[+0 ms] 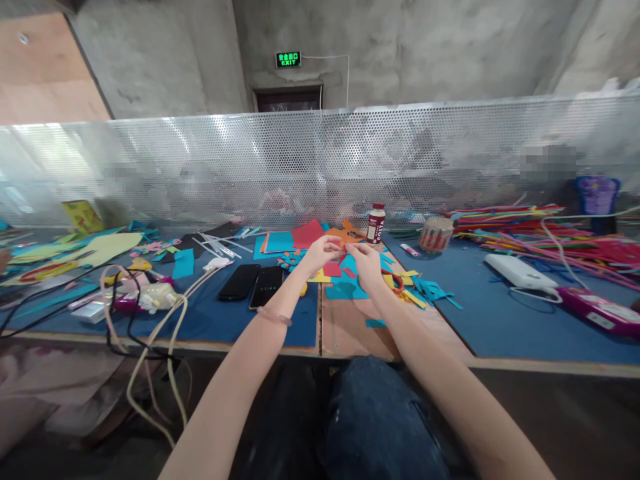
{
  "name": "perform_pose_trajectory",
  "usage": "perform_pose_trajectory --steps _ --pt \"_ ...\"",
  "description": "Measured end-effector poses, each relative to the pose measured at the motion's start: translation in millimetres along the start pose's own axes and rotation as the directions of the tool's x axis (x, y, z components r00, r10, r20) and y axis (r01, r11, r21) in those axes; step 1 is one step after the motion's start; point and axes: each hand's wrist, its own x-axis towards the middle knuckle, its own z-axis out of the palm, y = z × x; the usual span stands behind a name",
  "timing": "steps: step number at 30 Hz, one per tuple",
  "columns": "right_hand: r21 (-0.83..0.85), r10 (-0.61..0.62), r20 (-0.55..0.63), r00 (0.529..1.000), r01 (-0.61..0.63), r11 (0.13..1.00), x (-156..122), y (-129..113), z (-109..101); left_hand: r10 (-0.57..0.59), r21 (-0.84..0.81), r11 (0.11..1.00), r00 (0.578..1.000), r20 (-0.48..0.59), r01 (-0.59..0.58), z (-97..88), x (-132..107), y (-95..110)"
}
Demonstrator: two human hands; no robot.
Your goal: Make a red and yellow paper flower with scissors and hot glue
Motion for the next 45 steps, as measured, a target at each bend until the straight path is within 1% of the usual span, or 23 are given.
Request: perform_pose_trajectory --steps 3,8,12,15,19,23,26,30,32,34,36,39,42,45 --pt "0.021 0.009 -0.029 1.0 -0.008 1.0 0 0 0 -0.003 0.018 1.0 1.0 0.011 0.003 1.2 0 1" --pt "0.06 0.083 0.001 0.997 -0.083 0.995 -1 1 1 0.006 0.056 0.998 1.0 0.006 -0.007 -0.8 0 2" --pt "0.054 0.134 0.009 0.991 -0.135 0.989 0 3 1 0.013 0.097 0.995 1.0 -0.006 -0.012 -2.9 -1 2" --pt "0.027 0.146 0.014 0.989 -0.147 0.989 0 3 1 0.016 0.122 0.992 1.0 0.0 -0.016 -3.1 -1 2" --pt "-0.04 0.122 0.038 0.992 -0.121 0.992 -1 2 1 0.03 0.185 0.982 0.999 -0.021 -0.026 -2.2 -1 3" --pt "-0.145 0.078 0.04 0.996 -0.071 0.987 0 0 -1 0.06 0.306 0.951 0.997 -0.054 -0.04 2.4 -2 8" --pt "-0.25 0.018 -0.001 1.0 -0.017 0.968 1 -5 -3 0.086 0.425 0.904 0.994 -0.062 -0.051 7.5 -6 18" --pt "-0.356 -0.03 -0.016 0.999 0.023 0.934 1 -15 -6 0.073 0.542 0.839 0.997 -0.011 -0.055 9.7 -9 35" --pt "-0.394 -0.047 -0.008 0.999 0.04 0.918 1 -20 -6 0.057 0.582 0.811 0.998 0.025 -0.061 7.1 -8 43" --pt "-0.419 -0.064 0.025 0.998 0.068 0.906 1 -26 -5 0.041 0.614 0.787 0.998 0.048 -0.062 2.6 -9 50" --pt "-0.427 -0.076 0.078 0.994 0.102 0.899 -2 -32 0 0.031 0.641 0.765 0.998 0.051 -0.057 -3.1 -12 55" --pt "-0.412 -0.081 0.141 0.987 0.132 0.901 -11 -39 11 0.026 0.67 0.741 0.999 0.027 -0.038 -12.1 -25 60" --pt "-0.374 -0.054 0.181 0.982 0.12 0.92 -25 -44 21 0.019 0.677 0.736 1.0 0.011 -0.021 -21.5 -42 63" --pt "-0.319 0.026 0.239 0.971 0.054 0.946 -37 -50 27 -0.005 0.645 0.764 1.0 0.018 -0.007 -32.2 -58 65"
